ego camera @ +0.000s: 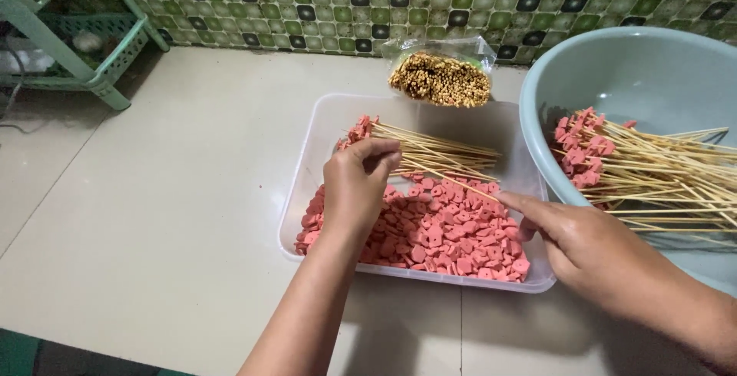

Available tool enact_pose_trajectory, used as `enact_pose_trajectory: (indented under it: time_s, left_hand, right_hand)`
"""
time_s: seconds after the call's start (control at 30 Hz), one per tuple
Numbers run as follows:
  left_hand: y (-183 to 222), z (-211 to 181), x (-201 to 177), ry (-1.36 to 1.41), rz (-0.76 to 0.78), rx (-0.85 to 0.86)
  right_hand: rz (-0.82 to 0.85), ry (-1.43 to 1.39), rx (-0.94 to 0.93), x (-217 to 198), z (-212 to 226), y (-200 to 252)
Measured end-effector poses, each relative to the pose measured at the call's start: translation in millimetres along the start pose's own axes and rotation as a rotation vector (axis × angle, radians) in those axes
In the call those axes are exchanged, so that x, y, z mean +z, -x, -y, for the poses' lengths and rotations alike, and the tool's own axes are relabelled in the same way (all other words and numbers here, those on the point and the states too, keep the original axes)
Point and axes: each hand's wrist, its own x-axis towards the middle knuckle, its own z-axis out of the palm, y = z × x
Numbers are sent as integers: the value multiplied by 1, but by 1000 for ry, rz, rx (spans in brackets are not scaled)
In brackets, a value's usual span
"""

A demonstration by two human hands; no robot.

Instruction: The person is picking up small pink flower-shaped food pieces from a plastic container and threading them onto wooden skewers. Once a skewer is filled with several pieces, it is placed into a large light-blue plastic basin.

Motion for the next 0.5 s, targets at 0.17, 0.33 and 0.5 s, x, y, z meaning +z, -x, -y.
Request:
enact_pose_trajectory:
  time_s: [0.17, 0.33, 0.5]
  left_hand:
    - [2, -2, 2, -1, -2, 25]
    - [3, -5, 1, 6, -14, 6]
    - [5, -8, -1, -3, 2, 5]
  right_hand:
    - [18, -7, 60, -6, 8, 2]
    - [24, -17, 54, -6, 5, 2]
    - [46, -35, 59, -8, 8, 1]
